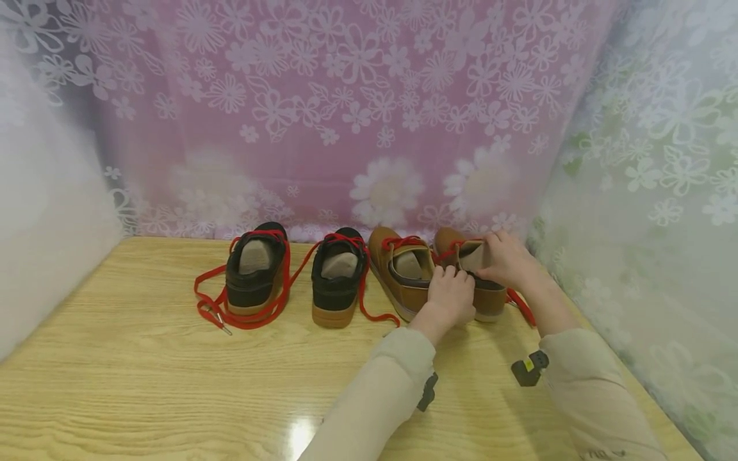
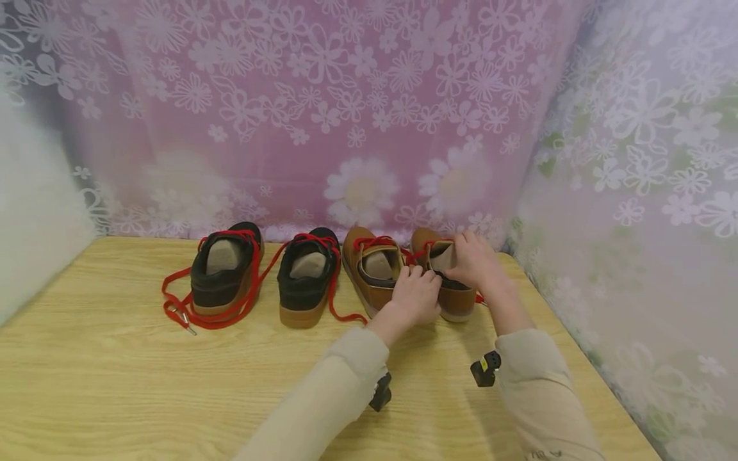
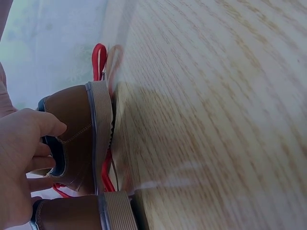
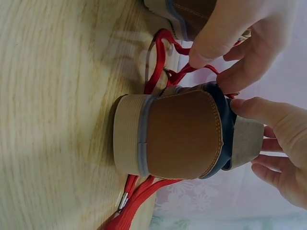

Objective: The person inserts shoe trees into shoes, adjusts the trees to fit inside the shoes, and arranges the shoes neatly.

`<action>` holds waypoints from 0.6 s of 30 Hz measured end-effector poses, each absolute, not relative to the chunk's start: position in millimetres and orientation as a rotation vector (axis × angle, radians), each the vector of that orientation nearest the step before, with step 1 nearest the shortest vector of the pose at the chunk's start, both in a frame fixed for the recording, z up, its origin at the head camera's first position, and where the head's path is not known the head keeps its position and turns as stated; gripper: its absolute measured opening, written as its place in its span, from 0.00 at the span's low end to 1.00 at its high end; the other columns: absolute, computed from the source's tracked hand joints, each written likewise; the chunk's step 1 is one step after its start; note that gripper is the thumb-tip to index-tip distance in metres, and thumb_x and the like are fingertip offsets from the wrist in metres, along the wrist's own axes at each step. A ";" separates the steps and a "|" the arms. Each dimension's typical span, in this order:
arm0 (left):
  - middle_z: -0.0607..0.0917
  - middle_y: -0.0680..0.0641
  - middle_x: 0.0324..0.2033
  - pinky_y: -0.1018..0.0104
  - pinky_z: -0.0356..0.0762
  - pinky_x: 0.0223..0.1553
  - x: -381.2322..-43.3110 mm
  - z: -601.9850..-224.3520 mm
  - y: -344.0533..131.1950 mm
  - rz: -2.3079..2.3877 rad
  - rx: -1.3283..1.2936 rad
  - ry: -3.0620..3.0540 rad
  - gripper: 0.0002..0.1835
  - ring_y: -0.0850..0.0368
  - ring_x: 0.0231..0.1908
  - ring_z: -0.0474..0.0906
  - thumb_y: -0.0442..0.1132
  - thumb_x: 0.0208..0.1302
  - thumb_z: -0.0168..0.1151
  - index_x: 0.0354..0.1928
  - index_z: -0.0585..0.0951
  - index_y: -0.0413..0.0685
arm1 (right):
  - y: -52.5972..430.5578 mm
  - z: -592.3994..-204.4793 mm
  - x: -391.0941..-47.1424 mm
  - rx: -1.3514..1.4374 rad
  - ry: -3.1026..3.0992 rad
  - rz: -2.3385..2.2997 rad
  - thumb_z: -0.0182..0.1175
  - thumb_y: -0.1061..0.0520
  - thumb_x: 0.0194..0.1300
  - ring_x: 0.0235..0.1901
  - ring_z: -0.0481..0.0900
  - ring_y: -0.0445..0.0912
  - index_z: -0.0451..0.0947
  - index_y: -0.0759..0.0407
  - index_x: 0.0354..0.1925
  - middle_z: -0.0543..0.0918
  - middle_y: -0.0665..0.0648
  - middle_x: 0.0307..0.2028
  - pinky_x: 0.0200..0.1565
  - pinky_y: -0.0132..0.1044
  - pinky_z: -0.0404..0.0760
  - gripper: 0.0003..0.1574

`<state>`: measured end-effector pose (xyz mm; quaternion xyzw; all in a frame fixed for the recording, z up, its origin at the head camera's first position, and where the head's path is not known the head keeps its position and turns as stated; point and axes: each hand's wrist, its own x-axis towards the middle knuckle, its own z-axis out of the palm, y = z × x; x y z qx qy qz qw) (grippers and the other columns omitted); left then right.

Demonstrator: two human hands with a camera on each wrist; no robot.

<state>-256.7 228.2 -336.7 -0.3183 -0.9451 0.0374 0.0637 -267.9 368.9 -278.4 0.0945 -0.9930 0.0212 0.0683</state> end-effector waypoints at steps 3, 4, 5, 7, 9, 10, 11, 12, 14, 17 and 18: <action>0.70 0.61 0.55 0.60 0.51 0.59 -256.7 -336.4 227.7 0.104 -0.958 -2.860 0.28 0.60 0.56 0.60 0.60 0.60 0.52 0.62 0.67 0.63 | 369.6 -280.7 -268.2 0.286 -2.981 0.081 0.68 0.54 0.51 0.49 0.66 0.65 0.65 0.75 0.54 0.68 0.72 0.50 0.50 0.58 0.66 0.39; 0.71 0.61 0.55 0.60 0.51 0.59 -256.6 -336.4 227.8 0.101 -0.958 -2.860 0.28 0.59 0.56 0.60 0.60 0.60 0.52 0.62 0.68 0.63 | 369.7 -281.2 -268.1 0.286 -2.978 0.089 0.68 0.54 0.52 0.49 0.66 0.66 0.65 0.75 0.54 0.68 0.72 0.50 0.50 0.58 0.66 0.39; 0.71 0.61 0.55 0.60 0.51 0.59 -256.7 -336.3 227.9 0.099 -0.956 -2.860 0.28 0.60 0.56 0.60 0.60 0.60 0.52 0.62 0.68 0.63 | 370.2 -281.8 -268.4 0.283 -2.976 0.095 0.68 0.54 0.51 0.49 0.66 0.66 0.64 0.75 0.54 0.68 0.72 0.50 0.50 0.58 0.66 0.39; 0.71 0.61 0.54 0.60 0.52 0.58 -256.7 -336.0 227.7 0.097 -0.953 -2.861 0.28 0.60 0.56 0.60 0.60 0.60 0.52 0.62 0.68 0.64 | 370.4 -282.4 -268.9 0.280 -2.973 0.106 0.68 0.54 0.51 0.49 0.66 0.66 0.64 0.75 0.55 0.68 0.72 0.50 0.50 0.58 0.66 0.40; 0.71 0.62 0.54 0.60 0.52 0.58 -256.8 -335.8 227.7 0.100 -0.955 -2.857 0.27 0.60 0.56 0.60 0.60 0.60 0.52 0.62 0.68 0.64 | 370.2 -282.8 -269.1 0.273 -2.973 0.106 0.69 0.54 0.51 0.50 0.65 0.66 0.64 0.75 0.56 0.67 0.72 0.51 0.50 0.58 0.66 0.41; 0.71 0.62 0.54 0.60 0.52 0.57 -256.5 -335.7 227.6 0.101 -0.958 -2.854 0.27 0.60 0.56 0.61 0.60 0.61 0.52 0.61 0.68 0.63 | 370.6 -283.0 -269.5 0.264 -2.975 0.107 0.69 0.54 0.51 0.51 0.65 0.67 0.64 0.75 0.56 0.67 0.73 0.51 0.50 0.58 0.66 0.42; 0.71 0.62 0.54 0.60 0.53 0.57 -256.4 -335.5 227.6 0.100 -0.960 -2.851 0.27 0.60 0.55 0.61 0.59 0.61 0.52 0.61 0.69 0.63 | 371.0 -283.3 -269.7 0.256 -2.978 0.104 0.69 0.54 0.50 0.51 0.65 0.67 0.64 0.75 0.56 0.67 0.73 0.52 0.50 0.58 0.66 0.42; 0.71 0.61 0.53 0.60 0.53 0.57 -256.2 -335.5 227.5 0.100 -0.963 -2.847 0.27 0.60 0.55 0.61 0.59 0.61 0.52 0.61 0.69 0.63 | 371.2 -283.7 -270.0 0.250 -2.980 0.105 0.69 0.54 0.50 0.51 0.65 0.67 0.63 0.75 0.57 0.67 0.73 0.52 0.51 0.58 0.66 0.43; 0.72 0.61 0.53 0.60 0.53 0.56 -256.2 -335.1 227.7 0.095 -0.965 -2.842 0.27 0.60 0.55 0.61 0.59 0.60 0.52 0.61 0.69 0.63 | 371.3 -284.4 -270.1 0.241 -2.983 0.100 0.69 0.54 0.50 0.52 0.64 0.67 0.63 0.75 0.57 0.67 0.73 0.53 0.51 0.59 0.66 0.44; 0.72 0.61 0.53 0.60 0.53 0.56 -255.9 -334.6 227.8 0.092 -0.964 -2.844 0.27 0.60 0.55 0.61 0.59 0.60 0.53 0.61 0.69 0.63 | 371.1 -285.6 -270.3 0.228 -2.979 0.101 0.70 0.54 0.49 0.53 0.64 0.68 0.62 0.75 0.58 0.66 0.74 0.53 0.51 0.59 0.65 0.45; 0.72 0.61 0.53 0.60 0.53 0.56 -255.8 -334.5 227.8 0.093 -0.963 -2.846 0.27 0.60 0.55 0.61 0.59 0.60 0.53 0.61 0.69 0.63 | 371.0 -286.1 -270.4 0.225 -2.977 0.101 0.70 0.54 0.49 0.53 0.64 0.68 0.62 0.75 0.58 0.66 0.74 0.54 0.52 0.60 0.65 0.45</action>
